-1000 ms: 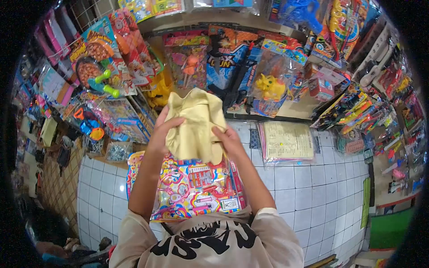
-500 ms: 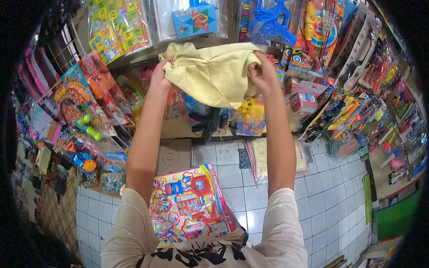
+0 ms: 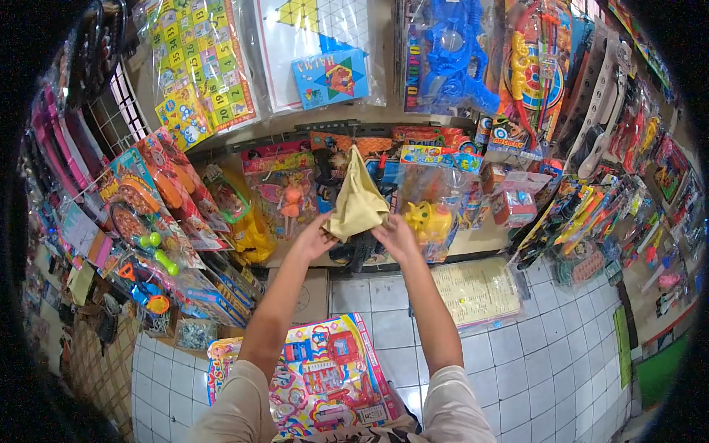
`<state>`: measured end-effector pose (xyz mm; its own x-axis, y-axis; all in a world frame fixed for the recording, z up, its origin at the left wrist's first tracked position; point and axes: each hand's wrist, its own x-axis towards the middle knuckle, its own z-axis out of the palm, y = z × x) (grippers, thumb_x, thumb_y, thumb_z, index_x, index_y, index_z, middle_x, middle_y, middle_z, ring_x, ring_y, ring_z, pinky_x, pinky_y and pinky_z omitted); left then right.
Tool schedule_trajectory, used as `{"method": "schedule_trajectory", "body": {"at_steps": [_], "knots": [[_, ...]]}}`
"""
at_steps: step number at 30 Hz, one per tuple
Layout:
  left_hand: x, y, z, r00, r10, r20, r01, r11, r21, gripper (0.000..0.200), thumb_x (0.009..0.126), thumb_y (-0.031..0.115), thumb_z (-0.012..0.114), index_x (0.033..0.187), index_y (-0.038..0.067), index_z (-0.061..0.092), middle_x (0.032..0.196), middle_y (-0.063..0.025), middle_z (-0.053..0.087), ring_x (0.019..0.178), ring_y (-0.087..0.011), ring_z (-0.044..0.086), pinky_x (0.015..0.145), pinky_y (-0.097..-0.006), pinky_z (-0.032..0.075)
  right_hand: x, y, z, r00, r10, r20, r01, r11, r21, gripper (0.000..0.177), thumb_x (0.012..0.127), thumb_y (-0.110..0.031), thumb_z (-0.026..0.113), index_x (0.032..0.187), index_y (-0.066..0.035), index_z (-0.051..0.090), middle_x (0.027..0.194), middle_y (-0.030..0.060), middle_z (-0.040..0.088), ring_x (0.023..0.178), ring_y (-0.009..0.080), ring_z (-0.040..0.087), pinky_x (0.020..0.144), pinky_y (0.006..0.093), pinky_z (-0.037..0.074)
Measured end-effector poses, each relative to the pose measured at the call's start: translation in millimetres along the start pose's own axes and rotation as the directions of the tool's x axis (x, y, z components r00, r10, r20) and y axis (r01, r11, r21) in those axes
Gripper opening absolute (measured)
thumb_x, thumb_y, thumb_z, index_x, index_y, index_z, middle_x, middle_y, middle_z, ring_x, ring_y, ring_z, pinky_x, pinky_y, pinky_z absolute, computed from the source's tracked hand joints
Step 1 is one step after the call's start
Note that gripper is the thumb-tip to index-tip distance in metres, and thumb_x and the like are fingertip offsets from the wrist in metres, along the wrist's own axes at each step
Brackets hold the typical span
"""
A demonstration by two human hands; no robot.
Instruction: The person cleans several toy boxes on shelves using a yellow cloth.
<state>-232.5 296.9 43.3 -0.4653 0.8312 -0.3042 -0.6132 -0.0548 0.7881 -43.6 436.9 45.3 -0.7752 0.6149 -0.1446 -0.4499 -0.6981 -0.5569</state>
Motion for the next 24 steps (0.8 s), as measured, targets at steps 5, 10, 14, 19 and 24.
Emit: {"method": "schedule_trajectory", "body": {"at_steps": [5, 10, 14, 19, 24], "knots": [[-114.9, -9.1, -43.2, 0.982, 0.171, 0.083, -0.187, 0.798, 0.572, 0.038, 0.087, 0.028, 0.061, 0.116, 0.004, 0.055, 0.113, -0.0060, 0.059, 0.105, -0.0148, 0.055, 0.091, -0.0279, 0.042, -103.8, 64.3, -12.1, 0.956, -0.239, -0.168, 0.099, 0.807, -0.582, 0.043, 0.090, -0.021, 0.051, 0.127, -0.008, 0.037, 0.115, 0.0083, 0.052, 0.097, 0.0188, 0.056, 0.076, 0.0342, 0.047], [-269.1, -38.4, -134.3, 0.953, 0.300, 0.035, -0.172, 0.444, 0.879, 0.021, 0.084, 0.016, 0.062, 0.099, 0.001, 0.060, 0.093, -0.0095, 0.064, 0.088, -0.0192, 0.060, 0.079, -0.0303, 0.045, -142.7, 136.4, -24.0, 0.970, 0.092, 0.227, 0.140, 0.550, -0.823, 0.023, 0.090, -0.016, 0.053, 0.111, -0.007, 0.052, 0.104, 0.0020, 0.058, 0.096, 0.0122, 0.053, 0.082, 0.0268, 0.044], [-389.5, -69.8, -183.4, 0.773, 0.615, -0.157, -0.053, 0.310, 0.949, 0.020, 0.081, 0.016, 0.065, 0.092, 0.000, 0.059, 0.086, -0.0130, 0.063, 0.081, -0.0280, 0.061, 0.074, -0.0333, 0.046, -127.7, 205.6, 13.6, 0.843, 0.342, 0.415, 0.383, 0.162, -0.910, 0.033, 0.091, -0.025, 0.052, 0.117, -0.004, 0.050, 0.116, 0.0117, 0.055, 0.107, 0.0228, 0.054, 0.094, 0.0384, 0.040], [-488.0, -113.6, -216.3, 0.309, 0.900, -0.308, 0.396, 0.173, 0.902, 0.025, 0.083, 0.021, 0.064, 0.093, -0.001, 0.059, 0.081, -0.0130, 0.063, 0.075, -0.0267, 0.060, 0.069, -0.0342, 0.046, -124.1, 261.0, 70.7, 0.769, 0.614, 0.177, 0.448, -0.322, -0.834, 0.070, 0.088, -0.059, 0.039, 0.131, -0.003, 0.043, 0.139, 0.0208, 0.038, 0.127, 0.0344, 0.037, 0.101, 0.0673, 0.010], [-526.2, -157.1, -248.0, 0.418, 0.384, -0.823, 0.287, 0.804, 0.520, 0.032, 0.090, 0.029, 0.057, 0.088, -0.003, 0.061, 0.068, -0.0066, 0.061, 0.059, -0.0139, 0.055, 0.053, -0.0298, 0.042, -119.5, 289.7, 51.0, 0.821, 0.516, 0.245, 0.454, -0.330, -0.827, 0.060, 0.087, -0.051, 0.048, 0.119, 0.000, 0.052, 0.120, 0.0219, 0.055, 0.115, 0.0344, 0.049, 0.100, 0.0527, 0.028]]}}
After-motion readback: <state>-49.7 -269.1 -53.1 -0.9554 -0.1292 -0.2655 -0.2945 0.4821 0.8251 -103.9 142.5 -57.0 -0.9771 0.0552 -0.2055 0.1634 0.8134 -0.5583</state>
